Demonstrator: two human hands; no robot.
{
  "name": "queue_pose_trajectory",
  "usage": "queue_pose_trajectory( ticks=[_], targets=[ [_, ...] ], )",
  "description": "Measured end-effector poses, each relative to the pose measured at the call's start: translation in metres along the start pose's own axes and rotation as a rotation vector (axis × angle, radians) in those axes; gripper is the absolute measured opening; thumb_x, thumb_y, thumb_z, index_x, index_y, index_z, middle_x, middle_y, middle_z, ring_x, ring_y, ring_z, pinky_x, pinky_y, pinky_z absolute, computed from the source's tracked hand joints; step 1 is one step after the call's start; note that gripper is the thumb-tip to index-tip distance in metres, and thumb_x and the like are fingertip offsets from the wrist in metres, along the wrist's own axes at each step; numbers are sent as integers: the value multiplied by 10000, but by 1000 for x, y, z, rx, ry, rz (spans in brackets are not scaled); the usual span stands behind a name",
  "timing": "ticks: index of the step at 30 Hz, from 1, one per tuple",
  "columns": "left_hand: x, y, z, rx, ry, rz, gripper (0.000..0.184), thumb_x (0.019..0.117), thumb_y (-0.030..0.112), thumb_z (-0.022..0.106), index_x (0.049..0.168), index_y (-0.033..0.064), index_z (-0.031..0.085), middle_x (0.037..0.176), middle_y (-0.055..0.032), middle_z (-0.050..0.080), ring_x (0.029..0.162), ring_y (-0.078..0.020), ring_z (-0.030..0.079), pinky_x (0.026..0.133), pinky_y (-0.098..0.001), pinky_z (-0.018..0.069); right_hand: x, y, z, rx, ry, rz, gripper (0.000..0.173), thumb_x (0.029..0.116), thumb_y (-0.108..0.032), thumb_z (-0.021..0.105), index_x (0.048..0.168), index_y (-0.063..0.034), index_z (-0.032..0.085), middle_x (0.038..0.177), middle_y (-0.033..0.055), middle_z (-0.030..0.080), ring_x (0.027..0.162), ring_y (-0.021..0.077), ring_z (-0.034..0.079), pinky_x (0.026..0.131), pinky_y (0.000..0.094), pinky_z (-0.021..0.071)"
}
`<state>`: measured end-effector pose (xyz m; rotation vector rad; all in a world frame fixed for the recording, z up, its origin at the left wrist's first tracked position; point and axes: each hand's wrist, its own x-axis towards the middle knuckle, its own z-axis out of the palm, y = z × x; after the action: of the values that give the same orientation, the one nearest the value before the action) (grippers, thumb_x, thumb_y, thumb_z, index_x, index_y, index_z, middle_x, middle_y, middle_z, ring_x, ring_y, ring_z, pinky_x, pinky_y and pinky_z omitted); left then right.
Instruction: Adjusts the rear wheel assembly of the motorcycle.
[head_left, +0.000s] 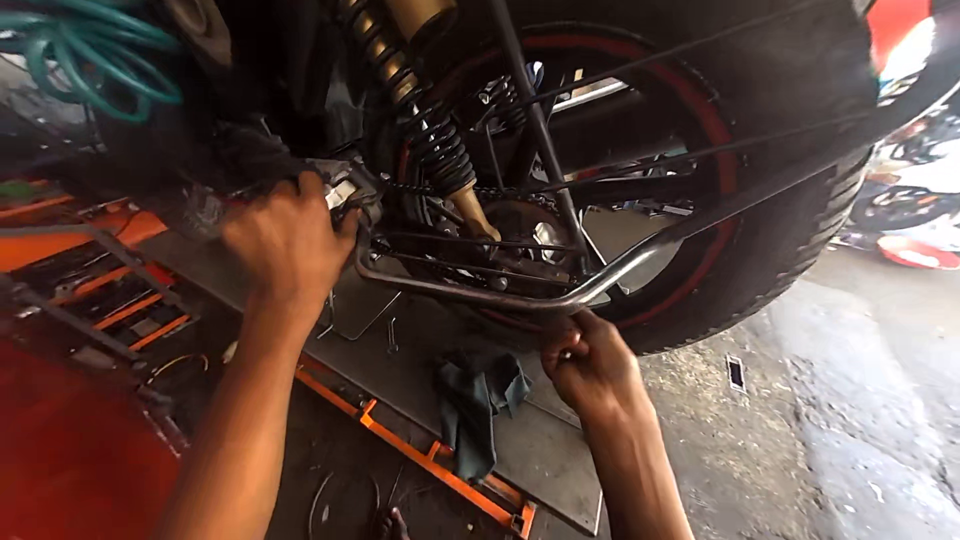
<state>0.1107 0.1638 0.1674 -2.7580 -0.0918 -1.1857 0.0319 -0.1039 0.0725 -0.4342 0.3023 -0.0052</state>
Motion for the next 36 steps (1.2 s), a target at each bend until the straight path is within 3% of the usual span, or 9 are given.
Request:
queue_pose_trajectory(
  ticks=[3, 5, 9, 13, 16, 20, 25, 30, 36],
  targets=[
    [1, 0, -3, -9, -15, -6, 532, 960, 442, 629, 1086, -74, 603, 941, -342, 647, 823, -571, 647, 641, -696, 454, -16, -9, 46, 321, 8, -45, 236, 997, -154, 423, 781, -121, 512, 601, 5, 499, 489, 84, 501, 506, 231, 498],
    [-2, -2, -5, 4, -40, 14, 543, 971, 449, 611, 1105, -77, 594, 964, -348, 642, 831, -574, 647, 631, -697, 456, -13, -2, 46, 358, -68, -98, 208, 1004, -157, 424, 835, -108, 535, 671, 38, 545, 586, 134, 576, 614, 300, 558],
    [-4, -2, -10, -10, -94, 33, 547, 988, 432, 609, 1128, -94, 561, 991, -374, 617, 848, -605, 626, 622, -714, 448, -6, 0, -8, 146, -253, 22, 463, 1103, -418, 336, 801, -154, 567, 617, -54, 499, 496, 31, 503, 489, 153, 450],
    [-3, 2, -6, -9, -61, 4, 530, 986, 425, 606, 1100, -90, 553, 961, -373, 612, 821, -611, 618, 606, -714, 430, -3, -9, -14, 133, -152, 87, 439, 1107, -390, 339, 802, -138, 529, 579, -58, 460, 452, 26, 471, 459, 142, 433],
    [-4, 3, -6, -22, -68, 1, 535, 984, 428, 602, 1103, -92, 548, 968, -389, 608, 843, -627, 610, 633, -739, 420, -17, 10, 7, 217, -108, -44, 392, 1108, -346, 354, 815, -154, 528, 601, -54, 491, 500, 44, 533, 521, 168, 499],
    [-3, -2, -5, -5, -44, 53, 525, 985, 410, 607, 1105, -96, 543, 940, -387, 599, 789, -622, 606, 594, -721, 418, -21, 51, -35, -41, -244, -238, 439, 1113, -372, 322, 864, -127, 587, 601, -41, 501, 526, 69, 540, 559, 235, 517],
    [-5, 1, -8, 1, -70, 31, 510, 991, 390, 617, 1105, -101, 540, 959, -382, 597, 809, -616, 608, 603, -712, 423, 57, 53, -95, -640, -33, -554, 530, 1097, -424, 275, 657, -172, 431, 463, -65, 357, 364, 56, 360, 377, 230, 360],
    [-6, 3, -8, 18, -57, 28, 480, 990, 366, 614, 1085, -99, 538, 942, -378, 596, 804, -609, 609, 593, -700, 421, 90, 46, -102, -1002, -147, -987, 559, 1075, -560, 323, 722, -156, 480, 498, -31, 359, 371, 99, 347, 365, 294, 350],
    [-4, 4, -6, 16, -68, -4, 515, 994, 400, 602, 1111, -97, 545, 974, -392, 603, 828, -626, 605, 635, -732, 416, 102, 28, -101, -827, -424, -904, 563, 1036, -644, 371, 692, -209, 463, 498, -65, 363, 390, 58, 359, 383, 244, 350]
  ],
)
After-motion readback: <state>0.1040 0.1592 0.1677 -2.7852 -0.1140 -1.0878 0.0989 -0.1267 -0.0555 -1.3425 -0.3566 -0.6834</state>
